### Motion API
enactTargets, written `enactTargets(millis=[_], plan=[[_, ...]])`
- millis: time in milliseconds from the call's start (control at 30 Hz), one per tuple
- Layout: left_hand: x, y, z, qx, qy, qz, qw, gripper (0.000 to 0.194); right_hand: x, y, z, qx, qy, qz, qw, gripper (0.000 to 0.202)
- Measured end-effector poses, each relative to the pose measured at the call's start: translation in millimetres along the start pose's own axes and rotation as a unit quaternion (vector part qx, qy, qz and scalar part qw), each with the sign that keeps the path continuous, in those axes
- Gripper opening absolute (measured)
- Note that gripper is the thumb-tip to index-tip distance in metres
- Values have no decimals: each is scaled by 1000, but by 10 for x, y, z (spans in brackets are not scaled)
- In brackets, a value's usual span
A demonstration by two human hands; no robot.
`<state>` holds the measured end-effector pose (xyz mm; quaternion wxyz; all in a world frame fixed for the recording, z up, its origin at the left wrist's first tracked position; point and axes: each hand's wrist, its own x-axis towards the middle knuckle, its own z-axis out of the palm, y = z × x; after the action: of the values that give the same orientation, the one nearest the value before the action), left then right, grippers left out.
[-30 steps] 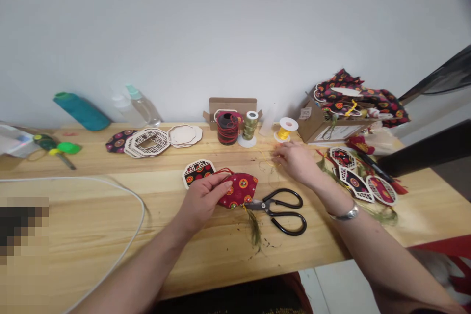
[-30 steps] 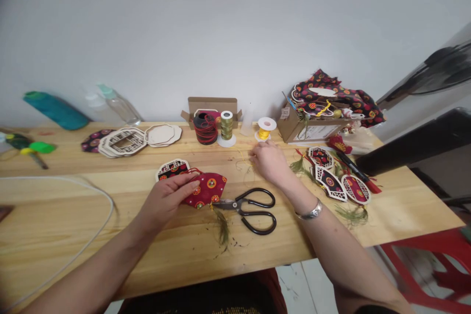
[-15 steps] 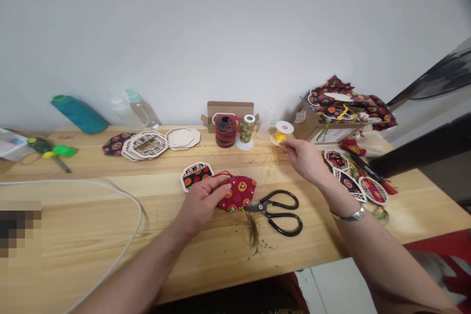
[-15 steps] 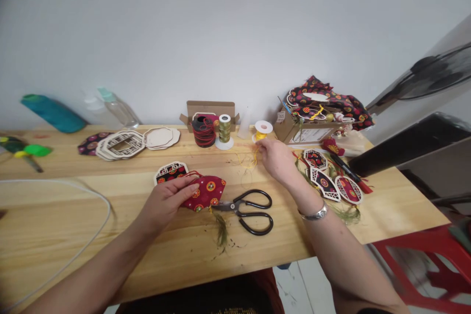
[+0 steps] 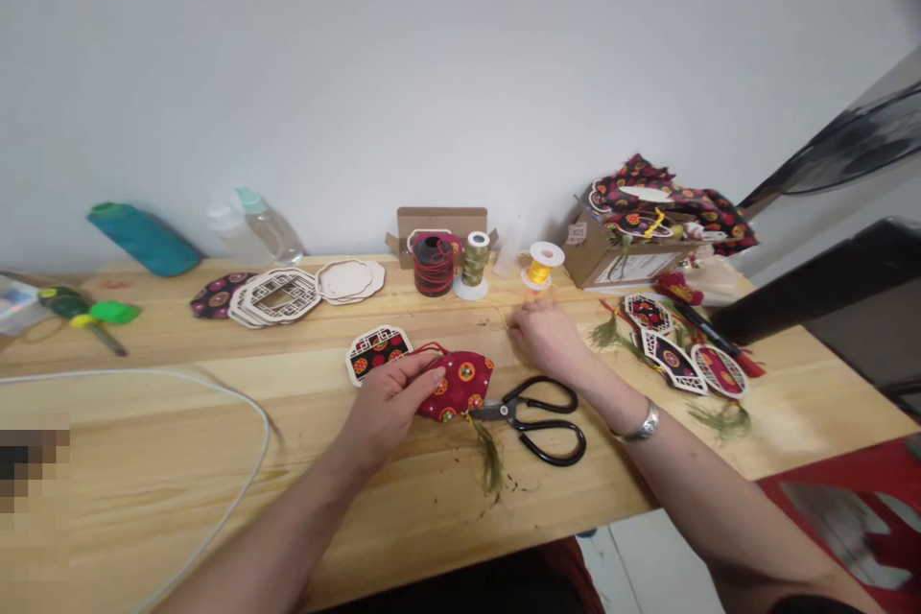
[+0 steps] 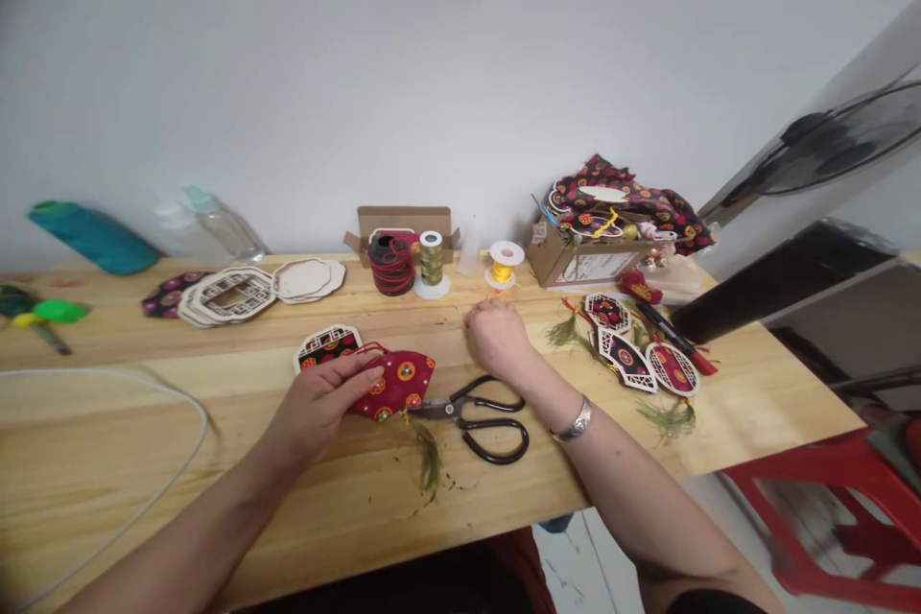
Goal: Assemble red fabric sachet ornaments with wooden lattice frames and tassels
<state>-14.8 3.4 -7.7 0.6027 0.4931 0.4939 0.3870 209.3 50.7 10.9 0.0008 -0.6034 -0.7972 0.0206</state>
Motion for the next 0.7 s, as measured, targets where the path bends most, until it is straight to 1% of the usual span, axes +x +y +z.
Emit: enactTargets(millis=[100,167,267,333,400,467,567,633,700], plan=[[7,-13,-6,-23,-7,-8,1000,36,-25,104,-91,16,31,7,999,20],[12,-18,-11,-28,-3,-10,1000,38,-65,237,-187,59,104,29,992,17],[15,-17,-14,-29,4,-14,999,40,-135,452,-324,107,214,51,970,16],[15,-14,-14,-29,2,-17,999,41,-178,562,-378,116,278,64,951,17],[15,-10,-13,-26,1,-15,1000,40,-212,635,-382,103,330,79,935,18],[13,-3,-12,-19,6,-10,1000,38,-237,680,-334,79,354,88,928,18],[10,5,-9,-2,17,0,1000,35,-264,725,-201,54,336,79,937,18],[6,3,-7,-1,18,0,1000,36,-285,750,-120,72,331,83,937,17],[2,-4,-5,-5,19,-5,1000,37,-306,765,-82,132,356,106,919,15]])
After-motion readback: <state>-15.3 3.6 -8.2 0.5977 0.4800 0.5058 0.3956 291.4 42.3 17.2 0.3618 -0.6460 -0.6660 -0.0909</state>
